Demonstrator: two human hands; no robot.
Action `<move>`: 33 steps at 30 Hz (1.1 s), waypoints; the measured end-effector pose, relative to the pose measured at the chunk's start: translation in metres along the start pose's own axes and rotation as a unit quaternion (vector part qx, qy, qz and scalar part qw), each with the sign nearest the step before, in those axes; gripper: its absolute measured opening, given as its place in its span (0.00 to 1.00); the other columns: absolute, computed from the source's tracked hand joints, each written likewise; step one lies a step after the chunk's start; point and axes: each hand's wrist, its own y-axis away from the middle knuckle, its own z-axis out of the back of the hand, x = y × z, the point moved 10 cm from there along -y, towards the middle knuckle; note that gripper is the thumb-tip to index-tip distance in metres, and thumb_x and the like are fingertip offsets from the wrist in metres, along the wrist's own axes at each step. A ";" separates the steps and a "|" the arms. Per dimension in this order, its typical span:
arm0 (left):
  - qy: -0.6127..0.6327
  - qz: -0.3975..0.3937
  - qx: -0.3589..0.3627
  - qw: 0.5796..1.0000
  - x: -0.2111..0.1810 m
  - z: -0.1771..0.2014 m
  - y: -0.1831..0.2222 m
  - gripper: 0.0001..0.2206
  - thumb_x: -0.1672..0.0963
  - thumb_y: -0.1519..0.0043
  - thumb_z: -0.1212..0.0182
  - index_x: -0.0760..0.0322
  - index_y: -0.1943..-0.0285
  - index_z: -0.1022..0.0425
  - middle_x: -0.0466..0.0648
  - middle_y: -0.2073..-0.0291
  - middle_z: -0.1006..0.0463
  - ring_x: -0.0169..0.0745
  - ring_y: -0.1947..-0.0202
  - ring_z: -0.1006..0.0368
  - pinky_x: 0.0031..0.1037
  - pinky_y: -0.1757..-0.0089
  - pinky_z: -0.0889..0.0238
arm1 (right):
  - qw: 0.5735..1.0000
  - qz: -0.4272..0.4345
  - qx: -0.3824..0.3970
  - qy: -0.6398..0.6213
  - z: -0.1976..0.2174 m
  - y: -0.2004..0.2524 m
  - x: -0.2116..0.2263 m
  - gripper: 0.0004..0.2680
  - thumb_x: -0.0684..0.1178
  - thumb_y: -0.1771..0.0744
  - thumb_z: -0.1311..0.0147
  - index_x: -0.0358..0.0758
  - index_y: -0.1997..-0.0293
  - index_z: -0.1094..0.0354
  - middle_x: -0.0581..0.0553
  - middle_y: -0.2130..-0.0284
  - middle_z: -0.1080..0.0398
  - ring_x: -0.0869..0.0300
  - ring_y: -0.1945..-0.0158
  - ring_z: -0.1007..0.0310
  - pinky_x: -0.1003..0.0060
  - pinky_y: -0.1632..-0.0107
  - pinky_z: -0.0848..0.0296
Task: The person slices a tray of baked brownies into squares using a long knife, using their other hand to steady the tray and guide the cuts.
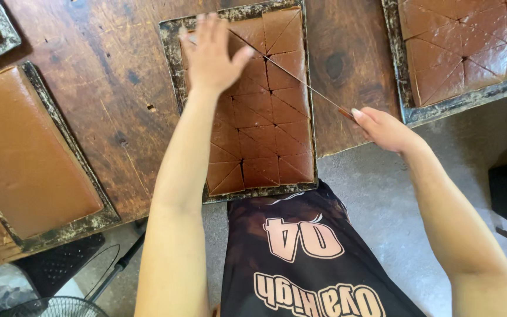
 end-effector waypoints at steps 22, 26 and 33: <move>0.092 -0.261 -0.085 0.957 -0.172 -0.014 0.050 0.36 0.38 0.42 0.34 0.65 0.36 0.27 0.56 0.35 0.30 0.54 0.29 0.47 0.57 0.34 0.73 | 0.986 -0.079 -0.014 -0.149 -0.026 0.138 -0.166 0.19 0.65 0.29 0.64 0.40 0.58 0.32 0.52 0.82 0.45 0.65 0.81 0.50 0.67 0.78 0.48; 0.199 -0.040 -0.215 0.955 -0.104 0.018 0.103 0.29 0.43 0.38 0.33 0.65 0.38 0.26 0.56 0.36 0.28 0.54 0.32 0.39 0.51 0.34 0.53 | 0.955 -0.091 -0.003 -0.284 -0.062 0.152 -0.192 0.14 0.61 0.29 0.59 0.42 0.59 0.35 0.55 0.82 0.44 0.68 0.83 0.51 0.70 0.81 0.52; 0.247 0.360 -0.398 0.807 0.083 -0.031 0.319 0.15 0.57 0.42 0.41 0.67 0.47 0.25 0.53 0.50 0.25 0.49 0.48 0.27 0.36 0.44 0.33 | 0.984 0.060 -0.144 -0.086 -0.108 0.127 -0.178 0.10 0.51 0.35 0.36 0.37 0.66 0.34 0.52 0.78 0.39 0.65 0.72 0.42 0.66 0.69 0.38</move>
